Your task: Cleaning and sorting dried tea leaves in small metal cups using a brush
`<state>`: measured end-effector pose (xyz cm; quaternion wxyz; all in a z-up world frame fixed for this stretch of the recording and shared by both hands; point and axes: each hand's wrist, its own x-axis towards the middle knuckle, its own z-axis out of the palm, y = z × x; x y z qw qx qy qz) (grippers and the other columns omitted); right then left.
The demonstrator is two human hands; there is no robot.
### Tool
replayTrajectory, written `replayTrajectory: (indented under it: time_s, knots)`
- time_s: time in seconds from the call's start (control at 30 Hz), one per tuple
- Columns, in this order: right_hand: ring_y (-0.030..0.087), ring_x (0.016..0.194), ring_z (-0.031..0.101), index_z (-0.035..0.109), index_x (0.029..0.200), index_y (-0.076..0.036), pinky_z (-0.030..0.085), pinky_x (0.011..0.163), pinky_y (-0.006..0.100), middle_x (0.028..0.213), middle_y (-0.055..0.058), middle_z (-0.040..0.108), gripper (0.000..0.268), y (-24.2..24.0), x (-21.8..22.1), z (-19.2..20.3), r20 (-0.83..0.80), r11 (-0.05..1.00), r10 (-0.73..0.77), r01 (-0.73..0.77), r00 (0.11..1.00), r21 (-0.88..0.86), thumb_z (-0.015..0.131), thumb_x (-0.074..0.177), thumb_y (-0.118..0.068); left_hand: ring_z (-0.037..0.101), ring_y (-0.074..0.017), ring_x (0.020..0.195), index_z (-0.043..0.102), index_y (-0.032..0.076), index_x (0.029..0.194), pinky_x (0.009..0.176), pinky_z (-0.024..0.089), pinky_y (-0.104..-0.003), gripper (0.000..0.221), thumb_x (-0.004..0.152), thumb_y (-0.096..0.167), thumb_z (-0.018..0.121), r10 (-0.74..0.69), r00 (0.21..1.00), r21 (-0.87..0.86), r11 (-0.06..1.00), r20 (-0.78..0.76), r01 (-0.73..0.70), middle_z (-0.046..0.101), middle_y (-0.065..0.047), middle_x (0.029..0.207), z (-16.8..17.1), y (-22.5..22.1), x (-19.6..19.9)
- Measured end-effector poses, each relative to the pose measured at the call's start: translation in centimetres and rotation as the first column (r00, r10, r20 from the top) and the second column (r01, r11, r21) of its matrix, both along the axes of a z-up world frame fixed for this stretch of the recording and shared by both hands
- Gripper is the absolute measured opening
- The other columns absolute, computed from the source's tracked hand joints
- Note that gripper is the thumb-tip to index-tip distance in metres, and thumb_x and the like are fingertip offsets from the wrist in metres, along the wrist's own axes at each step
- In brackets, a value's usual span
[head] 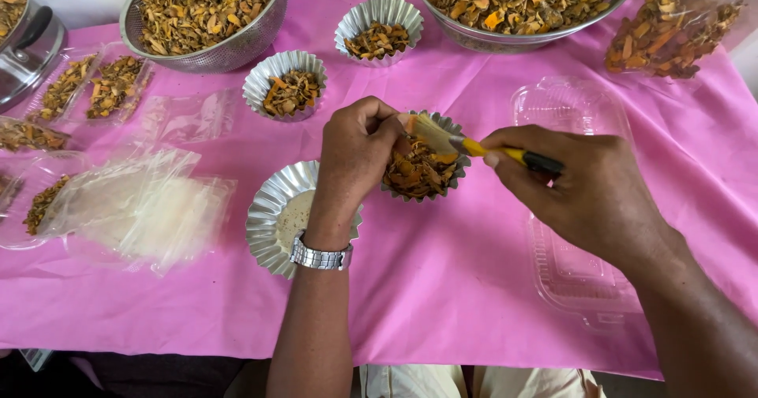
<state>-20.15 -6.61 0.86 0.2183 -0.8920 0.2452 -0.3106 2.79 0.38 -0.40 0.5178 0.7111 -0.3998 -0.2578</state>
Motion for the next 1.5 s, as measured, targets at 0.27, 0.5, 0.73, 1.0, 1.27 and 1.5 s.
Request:
replayTrajectory:
  time_s: [0.27, 0.5, 0.73, 1.0, 1.27, 1.5]
  knots:
    - [0.007, 0.052, 0.046, 0.077, 0.114, -0.006, 0.039, 0.049, 0.024, 0.08, 0.001, 0.069, 0.018, 0.5, -0.1, 0.7, 0.101, 0.999, 0.039, -0.04, 0.994, 0.014, 0.073, 0.098, -0.013, 0.065, -0.0074, 0.06, 0.067, 0.01, 0.077, 0.057, 0.052, -0.023, 0.017, 0.094, 0.01, 0.065, -0.019, 0.998, 0.03, 0.999, 0.054, 0.017, 0.073, -0.002, 0.066, 0.2, 0.3, 0.1]
    - [0.009, 0.05, 0.047, 0.078, 0.117, -0.013, 0.04, 0.05, 0.027, 0.074, -0.003, 0.072, 0.023, 0.6, -0.2, 0.8, -0.026, 1.0, 0.024, -0.023, 0.999, 0.021, 0.072, 0.096, -0.02, 0.063, -0.0072, 0.058, 0.07, 0.009, 0.08, 0.054, 0.048, -0.022, 0.016, 0.095, 0.014, 0.069, -0.032, 0.999, 0.037, 0.999, 0.018, 0.032, 0.073, -0.003, 0.066, 1.0, 0.7, -0.2]
    - [0.008, 0.056, 0.056, 0.075, 0.115, 0.0, 0.047, 0.049, 0.022, 0.094, 0.005, 0.076, 0.017, 0.4, -0.8, 1.4, 0.195, 1.0, -0.018, 0.016, 0.981, 0.011, 0.074, 0.099, -0.006, 0.058, -0.0063, 0.057, 0.072, 0.006, 0.083, 0.054, 0.046, -0.02, 0.01, 0.093, 0.008, 0.074, -0.055, 0.997, -0.022, 0.998, -0.061, 0.053, 0.074, -0.004, 0.068, 0.6, 0.8, -0.3]
    - [0.009, 0.046, 0.04, 0.077, 0.114, -0.011, 0.035, 0.045, 0.027, 0.066, -0.002, 0.065, 0.018, 0.5, -0.2, 0.8, 0.027, 0.999, 0.043, -0.044, 0.999, 0.013, 0.071, 0.098, -0.017, 0.068, -0.0093, 0.084, 0.073, 0.012, 0.094, 0.077, 0.061, -0.022, 0.007, 0.09, 0.007, 0.073, -0.094, 0.982, -0.072, 0.992, 0.166, 0.107, 0.074, 0.0, 0.092, 0.1, 0.5, -0.1]
    - [0.009, 0.051, 0.052, 0.074, 0.117, -0.003, 0.044, 0.046, 0.025, 0.085, 0.006, 0.071, 0.022, 0.4, -0.1, 0.6, 0.131, 0.996, 0.077, -0.072, 0.988, -0.043, 0.07, 0.099, -0.013, 0.067, -0.0092, 0.085, 0.072, 0.014, 0.095, 0.075, 0.057, -0.024, 0.008, 0.089, 0.009, 0.069, -0.081, 0.977, -0.063, 0.994, 0.198, 0.095, 0.073, 0.002, 0.091, 0.1, 0.5, -0.1]
    - [0.009, 0.053, 0.061, 0.073, 0.117, 0.004, 0.051, 0.045, 0.022, 0.102, 0.011, 0.079, 0.023, 0.7, 0.0, 1.2, 0.224, 0.985, 0.159, -0.14, 0.961, -0.099, 0.072, 0.097, -0.008, 0.068, -0.0109, 0.088, 0.072, 0.014, 0.098, 0.079, 0.057, -0.025, 0.022, 0.085, -0.001, 0.063, -0.081, 0.974, -0.076, 0.992, 0.213, 0.1, 0.073, 0.002, 0.093, 0.0, 0.3, -0.4]
